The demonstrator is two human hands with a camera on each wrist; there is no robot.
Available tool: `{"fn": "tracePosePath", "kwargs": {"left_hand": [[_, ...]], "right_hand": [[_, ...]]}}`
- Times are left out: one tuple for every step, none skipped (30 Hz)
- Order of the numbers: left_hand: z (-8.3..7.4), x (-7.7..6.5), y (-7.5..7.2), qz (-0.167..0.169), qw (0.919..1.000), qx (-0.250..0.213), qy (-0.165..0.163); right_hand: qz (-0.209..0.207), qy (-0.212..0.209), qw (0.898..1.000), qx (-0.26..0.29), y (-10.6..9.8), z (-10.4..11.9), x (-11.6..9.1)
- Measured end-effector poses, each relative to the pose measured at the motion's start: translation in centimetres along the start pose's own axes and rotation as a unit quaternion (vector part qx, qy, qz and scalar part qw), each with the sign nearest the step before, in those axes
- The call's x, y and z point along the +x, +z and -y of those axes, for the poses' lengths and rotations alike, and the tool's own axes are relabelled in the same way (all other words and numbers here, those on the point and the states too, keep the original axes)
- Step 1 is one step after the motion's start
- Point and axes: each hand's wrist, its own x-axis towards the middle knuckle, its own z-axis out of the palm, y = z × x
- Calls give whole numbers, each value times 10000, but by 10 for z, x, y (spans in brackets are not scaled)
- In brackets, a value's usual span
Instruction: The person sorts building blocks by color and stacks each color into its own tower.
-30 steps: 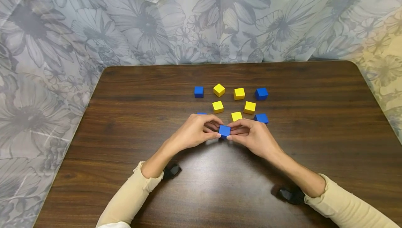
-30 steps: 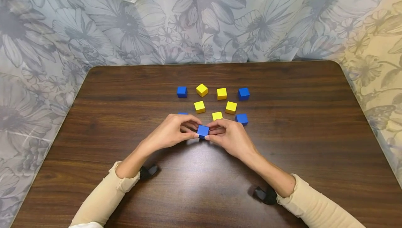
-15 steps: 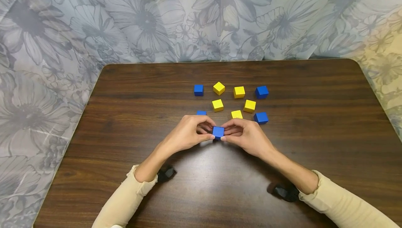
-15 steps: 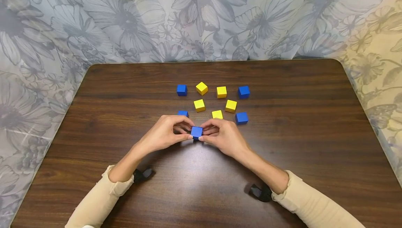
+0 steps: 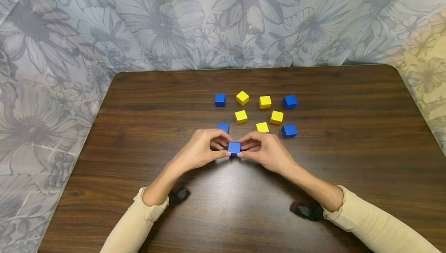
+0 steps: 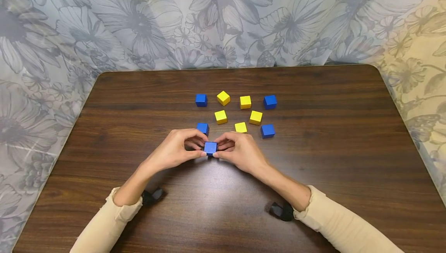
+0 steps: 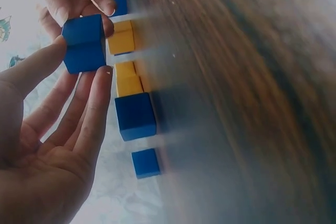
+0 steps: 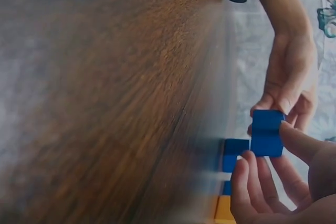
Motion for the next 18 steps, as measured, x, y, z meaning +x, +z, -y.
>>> {"fn": "tracePosePath", "kwargs": {"left_hand": [[1,-1,-1,1,10000,-13,4],[1,-1,-1,11,10000,-31,-1],[2,-2,-2,24,10000,-44,5],[2,-3,-3,34,10000,-51,-6],[3,-3,-4,48,10000,-43,-19],[4,-4,-5,61,10000,-35,-26],[4,-5,-6,73,10000,-29,-33],[4,-5,-7,82,10000,-18,-52],[5,-6,-8,84,9999,9,-68],[5,-7,-9,86,9999,29,-93],[6,-7,-9,96,9999,37,-104],[7,-8,-10,102,9999,37,-118],[7,-8,-11,108,9998,34,-140],[8,-9,-11,111,9998,31,-164],[9,-9,-12,119,9998,23,-183],[10,-10,-13,127,9997,7,-198],[10,-10,-13,137,9997,-3,-209],[11,-10,-14,144,9997,-9,-219]], "right_hand": [[8,-5,10000,0,1,1,1],[20,-7,10000,0,2,1,1],[32,-9,10000,-16,3,2,1],[49,2,10000,-21,4,3,2],[61,12,10000,-27,5,3,3],[73,28,10000,-36,6,4,3],[79,34,10000,-51,7,4,4],[89,33,9999,-69,8,4,4],[93,35,9999,-86,9,5,5],[94,35,9999,-106,10,5,6],[89,33,9999,-126,11,5,6],[94,30,9998,-147,12,5,7],[102,33,9998,-165,13,5,8],[121,28,9997,-188,14,5,9],[136,39,9997,-215,15,5,10],[156,45,9996,-233,16,5,11],[172,58,9995,-241,16,4,12],[198,59,9994,-260,17,5,12]]}}
